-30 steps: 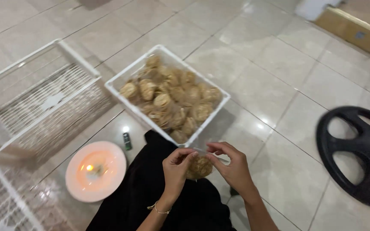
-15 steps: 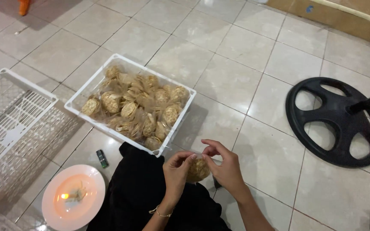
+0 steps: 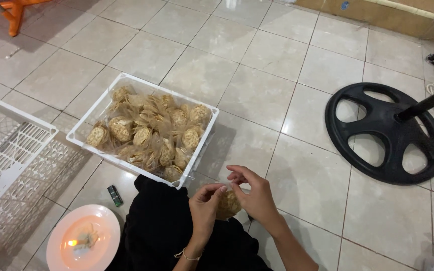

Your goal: Sealing plastic bags of food using a candle flame and manual pressure

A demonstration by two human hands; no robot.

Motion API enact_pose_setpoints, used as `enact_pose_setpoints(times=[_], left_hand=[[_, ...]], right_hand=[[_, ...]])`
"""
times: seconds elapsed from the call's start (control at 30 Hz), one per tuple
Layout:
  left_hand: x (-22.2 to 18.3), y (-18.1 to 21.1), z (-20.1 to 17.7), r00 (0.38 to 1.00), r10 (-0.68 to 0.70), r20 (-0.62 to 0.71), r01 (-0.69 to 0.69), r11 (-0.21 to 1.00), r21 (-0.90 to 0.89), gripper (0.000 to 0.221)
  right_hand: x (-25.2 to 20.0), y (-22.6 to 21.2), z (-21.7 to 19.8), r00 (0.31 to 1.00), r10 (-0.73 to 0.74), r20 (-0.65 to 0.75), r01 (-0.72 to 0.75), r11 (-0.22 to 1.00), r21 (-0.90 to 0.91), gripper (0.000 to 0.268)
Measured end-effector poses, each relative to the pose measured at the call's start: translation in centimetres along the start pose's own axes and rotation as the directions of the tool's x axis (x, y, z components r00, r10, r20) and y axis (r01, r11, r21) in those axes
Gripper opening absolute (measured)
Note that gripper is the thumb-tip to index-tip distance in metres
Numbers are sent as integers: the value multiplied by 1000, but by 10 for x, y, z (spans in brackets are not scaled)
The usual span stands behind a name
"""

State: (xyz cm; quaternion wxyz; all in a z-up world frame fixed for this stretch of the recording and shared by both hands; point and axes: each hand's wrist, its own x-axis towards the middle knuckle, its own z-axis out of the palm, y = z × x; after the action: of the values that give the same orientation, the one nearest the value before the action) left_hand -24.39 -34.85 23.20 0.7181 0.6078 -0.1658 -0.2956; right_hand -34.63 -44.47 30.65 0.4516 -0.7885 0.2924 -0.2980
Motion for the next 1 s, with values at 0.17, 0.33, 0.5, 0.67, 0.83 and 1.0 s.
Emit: enact_pose_setpoints(times=[0.17,0.33,0.5,0.67,0.83,1.0], left_hand=[[-1,-2,-2,1000,3,-1,-3,1000,-6,4],[2,-17,-8,999,54,1,-54,998,10,3],[-1,-7,-7,1000,4,-25,-4,1000,1,5],[-1,-9,-8,1000,-12,-22,11,999,-53,4],[-3,-1,-9,999,-18,-29,17,1000,-13,5],[-2,-9,-13,1000,21,-8,-21,1000,-19,4]], right_hand=[[-1,-10,-2,995,82,51,-82,997,-3,35],[-1,11,3,965,-259,-48,227,909,-349,39],[-4,19,2,995,-103,3,99,945,-312,18],[-4,30,8,984,-178,24,178,951,-253,3],[-5,25,5,990,-124,70,139,945,-295,20],[-6,28,4,986,-145,79,160,958,-237,8]])
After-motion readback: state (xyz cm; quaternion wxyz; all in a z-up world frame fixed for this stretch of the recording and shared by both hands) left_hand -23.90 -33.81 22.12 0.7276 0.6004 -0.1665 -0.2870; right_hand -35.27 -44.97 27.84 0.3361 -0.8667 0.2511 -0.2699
